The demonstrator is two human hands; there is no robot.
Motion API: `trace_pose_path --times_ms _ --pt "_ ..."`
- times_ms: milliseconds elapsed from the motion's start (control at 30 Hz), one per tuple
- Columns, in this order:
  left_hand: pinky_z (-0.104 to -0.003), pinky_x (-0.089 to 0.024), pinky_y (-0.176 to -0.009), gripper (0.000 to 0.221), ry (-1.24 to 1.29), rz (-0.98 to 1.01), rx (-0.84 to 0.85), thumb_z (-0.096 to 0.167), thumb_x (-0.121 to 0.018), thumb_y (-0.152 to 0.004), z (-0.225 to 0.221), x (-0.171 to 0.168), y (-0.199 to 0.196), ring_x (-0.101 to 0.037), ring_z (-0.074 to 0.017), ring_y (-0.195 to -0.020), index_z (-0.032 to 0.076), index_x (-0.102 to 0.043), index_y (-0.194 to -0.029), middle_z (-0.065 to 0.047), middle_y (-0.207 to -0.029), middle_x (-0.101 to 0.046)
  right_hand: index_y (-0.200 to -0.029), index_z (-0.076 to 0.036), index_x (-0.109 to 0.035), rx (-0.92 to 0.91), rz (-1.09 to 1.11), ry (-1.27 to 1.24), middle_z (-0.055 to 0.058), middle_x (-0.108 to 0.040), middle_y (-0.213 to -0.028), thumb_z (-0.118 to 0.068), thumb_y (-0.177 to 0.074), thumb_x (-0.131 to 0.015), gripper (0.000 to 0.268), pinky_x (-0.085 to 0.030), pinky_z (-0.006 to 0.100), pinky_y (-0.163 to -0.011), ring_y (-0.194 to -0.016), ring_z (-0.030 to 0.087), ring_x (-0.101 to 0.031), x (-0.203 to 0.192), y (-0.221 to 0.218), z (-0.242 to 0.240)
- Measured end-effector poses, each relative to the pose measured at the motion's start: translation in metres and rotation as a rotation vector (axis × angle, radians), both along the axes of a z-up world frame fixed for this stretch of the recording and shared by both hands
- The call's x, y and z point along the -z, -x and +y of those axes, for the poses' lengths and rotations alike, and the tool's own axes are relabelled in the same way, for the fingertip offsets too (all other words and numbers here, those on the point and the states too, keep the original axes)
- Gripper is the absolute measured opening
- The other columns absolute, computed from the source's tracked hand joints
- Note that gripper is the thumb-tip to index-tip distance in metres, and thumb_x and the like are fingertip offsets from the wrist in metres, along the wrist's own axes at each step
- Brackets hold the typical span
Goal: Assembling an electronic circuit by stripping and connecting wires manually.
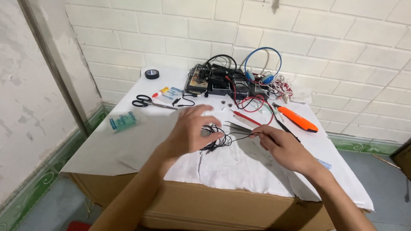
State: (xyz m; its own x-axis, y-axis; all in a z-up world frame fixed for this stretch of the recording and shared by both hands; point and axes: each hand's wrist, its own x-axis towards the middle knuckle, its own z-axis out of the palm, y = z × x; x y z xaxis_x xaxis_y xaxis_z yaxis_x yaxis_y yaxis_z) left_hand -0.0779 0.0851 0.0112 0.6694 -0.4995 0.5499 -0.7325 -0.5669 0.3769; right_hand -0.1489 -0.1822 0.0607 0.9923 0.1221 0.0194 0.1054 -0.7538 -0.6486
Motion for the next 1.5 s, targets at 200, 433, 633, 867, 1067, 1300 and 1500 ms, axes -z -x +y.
trace_pose_path --times_ms 200,433,633,867,1067,1300,1500 --pt "-0.061 -0.033 -0.108 0.037 -0.213 -0.061 -0.077 0.04 -0.08 -0.079 0.0 0.031 -0.014 -0.05 -0.0313 -0.132 0.029 -0.077 -0.114 -0.007 -0.135 -0.059 -0.128 -0.011 -0.074 0.114 0.025 -0.021 0.014 -0.063 -0.079 -0.013 -0.097 -0.043 0.043 -0.048 0.04 -0.083 -0.08 0.027 -0.056 -0.017 0.017 -0.025" --pt "-0.054 -0.029 -0.111 0.049 -0.094 0.149 0.124 0.02 -0.091 -0.067 0.015 0.014 -0.002 -0.049 -0.0379 -0.133 0.024 -0.074 -0.113 -0.015 -0.147 -0.051 -0.117 -0.006 -0.08 0.325 0.15 -0.225 0.01 -0.04 -0.077 -0.013 -0.101 -0.035 0.048 -0.022 0.029 -0.063 -0.065 0.02 -0.032 -0.026 0.028 -0.037" --pt "-0.042 -0.036 -0.097 0.039 -0.224 0.318 0.099 0.022 -0.076 -0.075 0.027 0.009 -0.011 -0.06 -0.0217 -0.1 0.028 -0.075 -0.113 -0.001 -0.102 -0.068 -0.118 -0.008 -0.081 0.435 0.1 -0.254 0.013 -0.046 -0.084 -0.01 -0.102 -0.038 0.046 -0.024 0.032 -0.062 -0.068 0.022 -0.032 -0.025 0.027 -0.06" --pt "-0.026 -0.044 -0.071 0.023 0.196 0.673 0.218 0.013 -0.062 -0.085 0.053 -0.003 -0.012 -0.053 -0.0106 -0.08 0.01 -0.072 -0.106 -0.001 -0.087 -0.061 -0.116 0.003 -0.08 0.478 0.135 -0.33 0.013 -0.038 -0.075 -0.006 -0.104 -0.038 0.045 -0.018 0.033 -0.059 -0.064 0.022 -0.026 -0.009 0.031 -0.075" --pt "-0.025 -0.038 -0.061 0.021 0.559 0.588 0.245 0.005 -0.055 -0.1 0.085 -0.01 -0.009 -0.049 -0.0109 -0.071 0.005 -0.075 -0.094 -0.004 -0.089 -0.065 -0.11 -0.001 -0.085 0.498 0.105 -0.259 0.015 -0.044 -0.073 -0.006 -0.101 -0.042 0.044 -0.019 0.032 -0.058 -0.064 0.023 -0.032 0.015 0.016 -0.085" --pt "-0.027 -0.037 -0.06 0.013 0.587 0.525 0.182 0.001 -0.061 -0.094 0.102 0.005 -0.019 -0.045 -0.0137 -0.064 -0.002 -0.073 -0.089 -0.005 -0.071 -0.054 -0.11 0.006 -0.084 0.427 0.119 -0.234 0.013 -0.038 -0.068 -0.005 -0.1 -0.04 0.047 -0.023 0.033 -0.063 -0.064 0.026 -0.034 0.044 0.006 -0.108" --pt "-0.028 -0.041 -0.07 0.014 0.477 0.624 0.043 0.006 -0.06 -0.085 0.106 -0.005 -0.003 -0.06 -0.0123 -0.08 0.008 -0.074 -0.085 -0.003 -0.085 -0.074 -0.11 0.003 -0.086 0.429 0.177 -0.179 0.015 -0.046 -0.072 -0.008 -0.101 -0.043 0.045 -0.03 0.035 -0.064 -0.067 0.026 -0.04 0.044 0.009 -0.11"
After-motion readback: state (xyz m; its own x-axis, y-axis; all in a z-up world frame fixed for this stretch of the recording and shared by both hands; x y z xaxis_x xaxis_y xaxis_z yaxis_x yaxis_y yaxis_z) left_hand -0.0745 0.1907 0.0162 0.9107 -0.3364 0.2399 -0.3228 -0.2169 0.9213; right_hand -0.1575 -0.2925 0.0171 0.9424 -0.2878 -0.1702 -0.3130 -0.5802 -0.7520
